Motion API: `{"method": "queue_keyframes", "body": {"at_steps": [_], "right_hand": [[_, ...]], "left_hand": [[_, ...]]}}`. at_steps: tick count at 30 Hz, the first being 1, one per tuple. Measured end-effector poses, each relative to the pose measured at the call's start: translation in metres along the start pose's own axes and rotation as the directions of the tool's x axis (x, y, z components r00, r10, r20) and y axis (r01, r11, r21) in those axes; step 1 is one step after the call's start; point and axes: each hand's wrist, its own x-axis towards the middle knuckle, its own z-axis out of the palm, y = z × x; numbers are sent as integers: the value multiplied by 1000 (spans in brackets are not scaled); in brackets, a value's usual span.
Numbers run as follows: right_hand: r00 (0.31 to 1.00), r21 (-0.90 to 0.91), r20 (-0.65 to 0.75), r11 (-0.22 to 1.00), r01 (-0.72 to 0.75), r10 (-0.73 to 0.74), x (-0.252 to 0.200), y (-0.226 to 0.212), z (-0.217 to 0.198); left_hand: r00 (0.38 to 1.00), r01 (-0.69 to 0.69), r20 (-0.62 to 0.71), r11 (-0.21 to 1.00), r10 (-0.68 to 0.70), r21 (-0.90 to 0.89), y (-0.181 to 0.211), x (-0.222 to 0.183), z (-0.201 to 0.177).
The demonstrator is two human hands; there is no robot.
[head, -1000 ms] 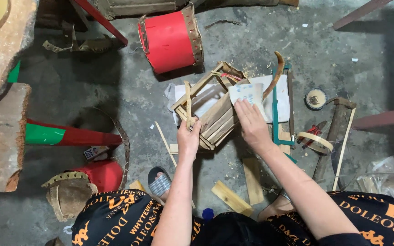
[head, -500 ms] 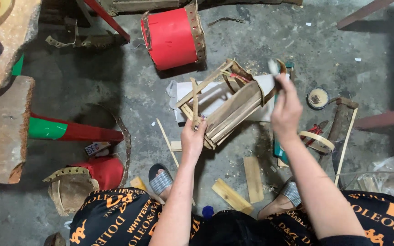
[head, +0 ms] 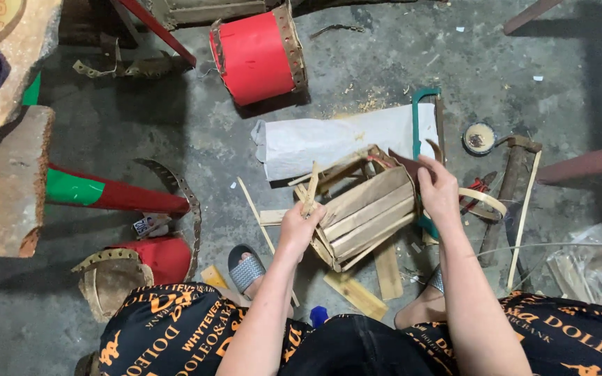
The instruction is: Sanding the wooden slats of a small drum-like instrument body using sandpaper to smooth the surface.
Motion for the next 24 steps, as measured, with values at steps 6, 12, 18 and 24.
{"method": "queue_keyframes", "body": {"at_steps": [6, 12, 18, 24], "right_hand": [[989, -9, 117, 996, -90, 90, -9, 132, 51], [998, 26, -60, 999, 36, -35, -54, 40, 52], [810, -578, 290, 581, 573, -510, -121, 76, 160], [865, -635, 461, 606, 478, -198, -81, 86, 149]], "left_hand": [[997, 64, 41, 990, -70, 124, -66, 49, 17], [995, 86, -45, 996, -87, -10, -80, 80, 6], [984, 119, -114, 984, -134, -132, -97, 95, 7], [976, 77, -179, 963, -126, -257, -80, 88, 3]]}}
